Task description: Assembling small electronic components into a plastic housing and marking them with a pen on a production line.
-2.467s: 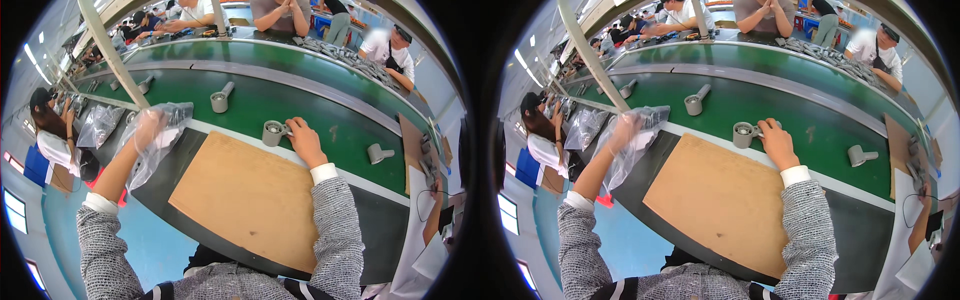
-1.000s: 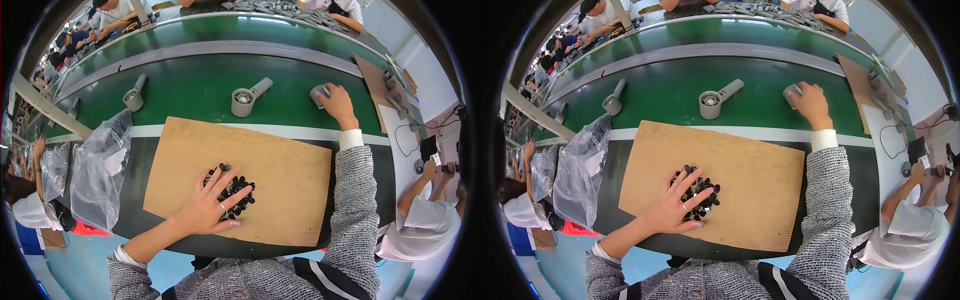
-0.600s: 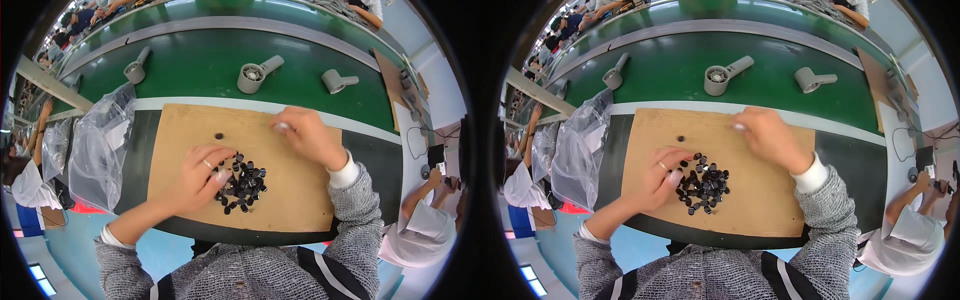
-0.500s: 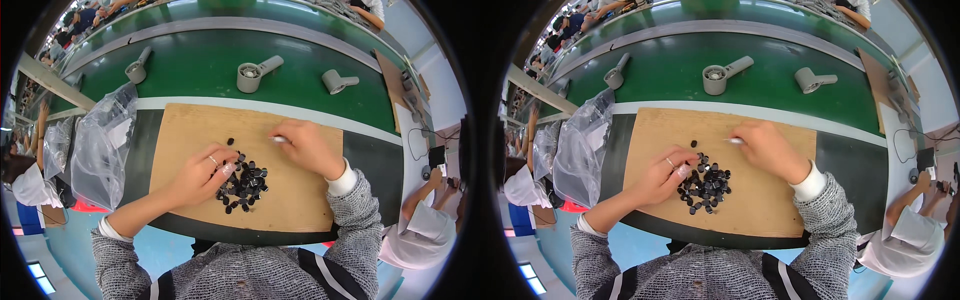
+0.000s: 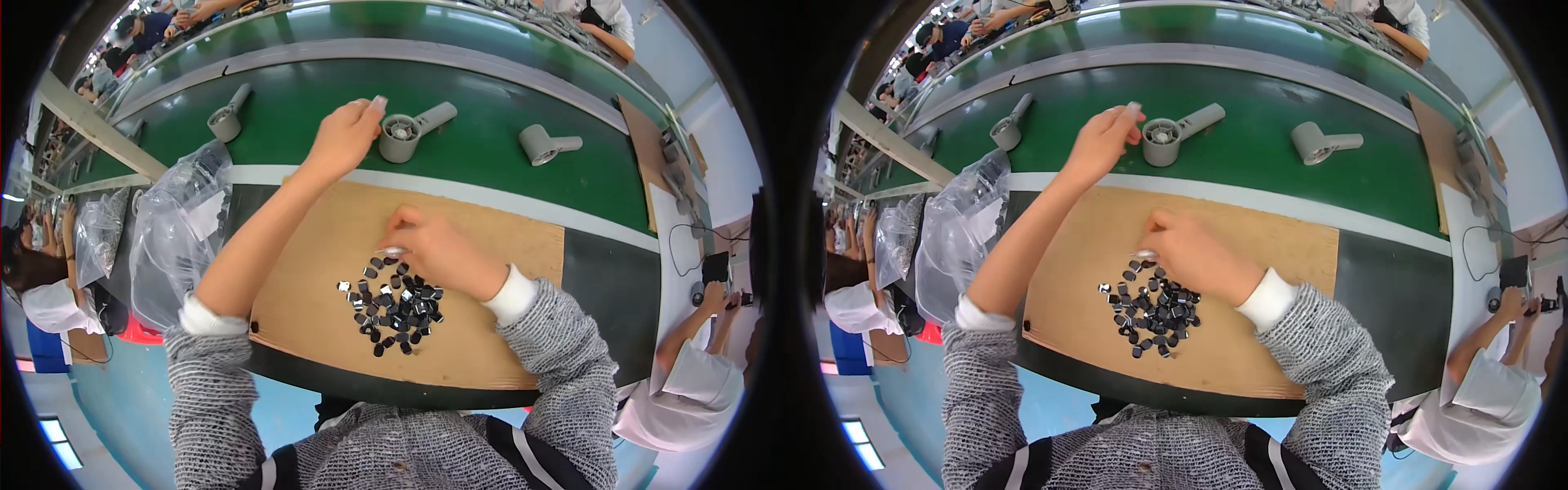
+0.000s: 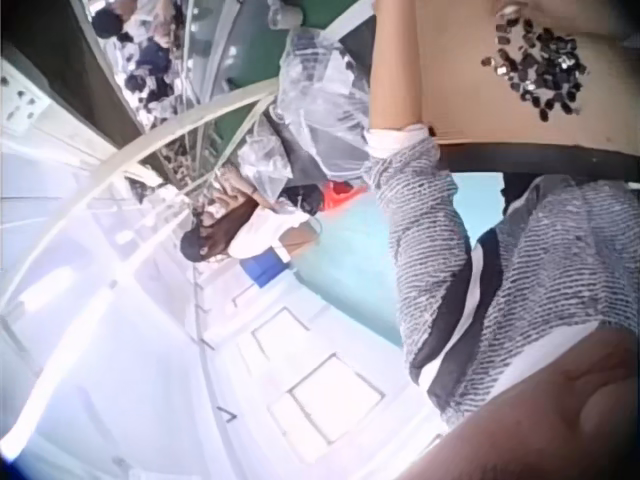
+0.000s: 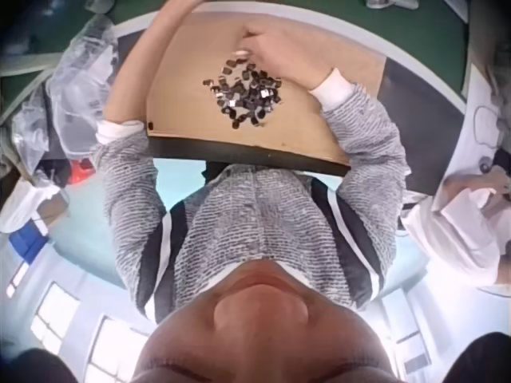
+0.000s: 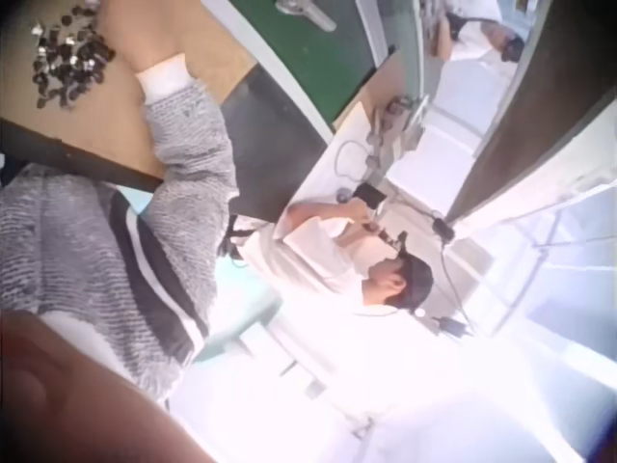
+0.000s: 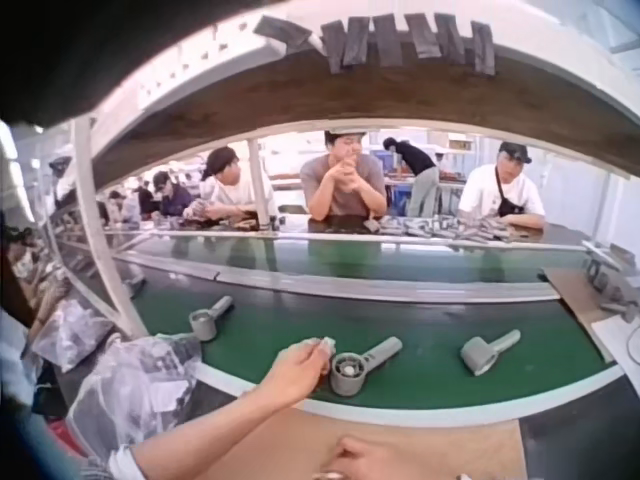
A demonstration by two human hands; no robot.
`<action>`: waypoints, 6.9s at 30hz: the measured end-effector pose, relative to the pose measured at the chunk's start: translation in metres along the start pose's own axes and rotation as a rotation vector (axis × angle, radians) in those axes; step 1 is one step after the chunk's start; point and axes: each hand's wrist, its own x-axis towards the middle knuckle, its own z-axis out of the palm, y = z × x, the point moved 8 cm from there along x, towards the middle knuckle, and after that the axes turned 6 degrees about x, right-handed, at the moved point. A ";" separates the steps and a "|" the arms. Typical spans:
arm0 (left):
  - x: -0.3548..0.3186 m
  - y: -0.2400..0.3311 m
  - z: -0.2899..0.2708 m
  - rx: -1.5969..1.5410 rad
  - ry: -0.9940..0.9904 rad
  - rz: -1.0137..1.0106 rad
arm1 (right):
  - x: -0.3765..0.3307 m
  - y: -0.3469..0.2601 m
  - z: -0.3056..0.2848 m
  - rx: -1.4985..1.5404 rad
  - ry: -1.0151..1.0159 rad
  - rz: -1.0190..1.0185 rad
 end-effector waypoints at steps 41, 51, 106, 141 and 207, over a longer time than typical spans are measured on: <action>-0.120 -0.030 0.041 -0.918 -0.183 -0.146 | 0.018 -0.015 -0.042 0.141 0.505 0.047; -0.122 -0.018 0.043 -0.936 -0.254 -0.165 | 0.017 -0.011 -0.039 0.117 0.401 0.064; -0.121 -0.003 0.029 -0.662 -0.341 -0.095 | 0.008 0.026 -0.001 0.861 0.299 0.393; 0.055 -0.006 0.020 0.375 0.017 0.039 | -0.005 -0.043 0.016 -0.503 -0.100 -0.041; -0.100 -0.002 0.039 -0.360 -0.224 0.111 | -0.002 0.006 -0.018 -0.553 0.060 0.351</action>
